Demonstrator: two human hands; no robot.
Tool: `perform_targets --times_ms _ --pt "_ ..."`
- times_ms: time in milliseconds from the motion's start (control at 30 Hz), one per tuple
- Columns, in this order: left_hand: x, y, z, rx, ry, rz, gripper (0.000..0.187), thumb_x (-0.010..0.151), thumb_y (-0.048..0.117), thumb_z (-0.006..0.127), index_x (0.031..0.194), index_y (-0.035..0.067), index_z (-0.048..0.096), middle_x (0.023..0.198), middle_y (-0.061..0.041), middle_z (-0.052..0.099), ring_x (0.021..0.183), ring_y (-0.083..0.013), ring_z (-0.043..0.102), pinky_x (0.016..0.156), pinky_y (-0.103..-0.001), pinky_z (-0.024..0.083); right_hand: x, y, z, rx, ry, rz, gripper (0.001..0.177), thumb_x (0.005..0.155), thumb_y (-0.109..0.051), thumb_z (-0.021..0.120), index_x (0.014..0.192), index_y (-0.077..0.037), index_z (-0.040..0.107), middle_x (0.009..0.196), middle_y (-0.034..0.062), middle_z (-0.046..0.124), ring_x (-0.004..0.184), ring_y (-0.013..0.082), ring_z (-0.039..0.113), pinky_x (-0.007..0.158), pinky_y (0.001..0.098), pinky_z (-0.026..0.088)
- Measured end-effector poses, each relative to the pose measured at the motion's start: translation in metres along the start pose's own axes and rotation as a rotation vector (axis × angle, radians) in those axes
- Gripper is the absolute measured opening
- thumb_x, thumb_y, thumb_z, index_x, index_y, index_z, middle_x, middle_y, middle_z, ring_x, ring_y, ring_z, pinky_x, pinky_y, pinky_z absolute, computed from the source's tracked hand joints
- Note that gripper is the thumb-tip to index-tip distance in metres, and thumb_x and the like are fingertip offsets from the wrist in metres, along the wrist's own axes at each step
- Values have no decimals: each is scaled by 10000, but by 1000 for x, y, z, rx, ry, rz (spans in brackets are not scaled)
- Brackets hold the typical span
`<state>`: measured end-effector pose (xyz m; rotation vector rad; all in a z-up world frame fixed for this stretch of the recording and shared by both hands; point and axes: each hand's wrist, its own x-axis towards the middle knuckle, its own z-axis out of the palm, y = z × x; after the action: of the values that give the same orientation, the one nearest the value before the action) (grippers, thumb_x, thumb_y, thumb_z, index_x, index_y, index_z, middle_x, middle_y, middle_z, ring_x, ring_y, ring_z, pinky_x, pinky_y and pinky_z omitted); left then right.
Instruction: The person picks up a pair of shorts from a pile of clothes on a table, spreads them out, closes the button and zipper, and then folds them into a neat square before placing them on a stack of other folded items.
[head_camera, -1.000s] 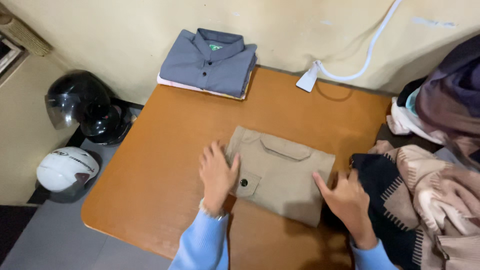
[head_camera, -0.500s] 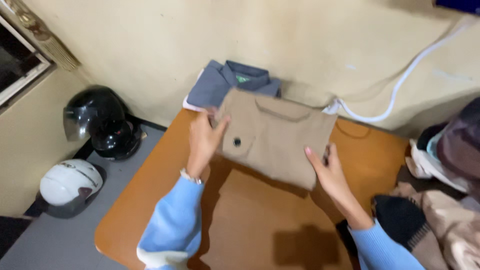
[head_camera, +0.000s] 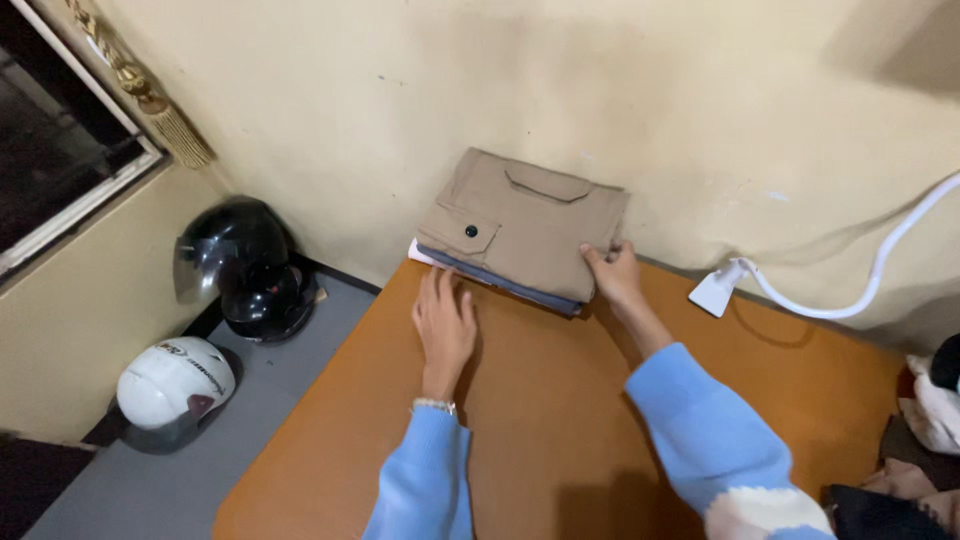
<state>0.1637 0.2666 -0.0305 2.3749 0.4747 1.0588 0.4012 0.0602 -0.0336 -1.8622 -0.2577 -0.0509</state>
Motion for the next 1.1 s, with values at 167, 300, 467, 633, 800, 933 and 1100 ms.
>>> perform_targets --times_ms 167,300,467,633,800,933,1100 --pt "-39 -7 16 48 -38 -189 565 948 171 610 1478 44 462 1571 -182 402 1506 -392 294 1212 -544 215 -39 -61 -15 371 -40 134 735 810 -246 769 1300 -58 254 1199 275 652 1098 429 647 850 553 514" --pt "-72 24 15 183 -54 -224 579 943 210 596 1479 50 449 1610 -194 353 1523 -409 243 1214 -550 191 -63 -116 -14 -632 232 -432 748 713 -151 853 1298 -34 402 1506 456 253 1355 576 281 993 631 344" --pt "-79 51 29 424 -56 -347 619 1008 336 500 1542 39 402 1661 -210 262 1555 -416 153 1225 -577 145 -46 -126 37 -778 60 -685 648 963 -478 659 1545 -256 483 1688 143 282 1524 486 153 1169 690 168" --pt "-72 56 29 418 -8 -323 710 971 444 496 1533 24 387 1646 -233 228 1529 -437 131 1199 -607 116 -20 -86 62 -1018 -82 -533 703 944 -681 437 1557 -338 426 1655 62 289 1536 424 118 1148 729 1" --pt "-72 53 29 427 -70 -315 712 990 454 474 1559 38 374 1658 -225 224 1547 -441 109 1216 -602 101 -39 -106 12 -683 -250 -545 615 993 -523 493 1544 -255 443 1650 75 330 1555 366 182 1203 639 45" --pt "-72 45 40 469 -33 -331 746 956 473 455 1565 55 357 1654 -242 226 1536 -462 98 1195 -636 80 -187 -69 -81 -511 -163 -573 554 922 -228 650 1454 -145 523 1465 140 519 1454 349 371 1170 533 221" --pt "-68 38 45 478 -142 -383 761 947 469 467 1575 58 341 1664 -255 200 1542 -490 77 1179 -674 62 -359 -1 -221 -714 -49 -469 252 717 -134 753 961 -197 765 1201 9 713 1212 272 603 965 422 416"
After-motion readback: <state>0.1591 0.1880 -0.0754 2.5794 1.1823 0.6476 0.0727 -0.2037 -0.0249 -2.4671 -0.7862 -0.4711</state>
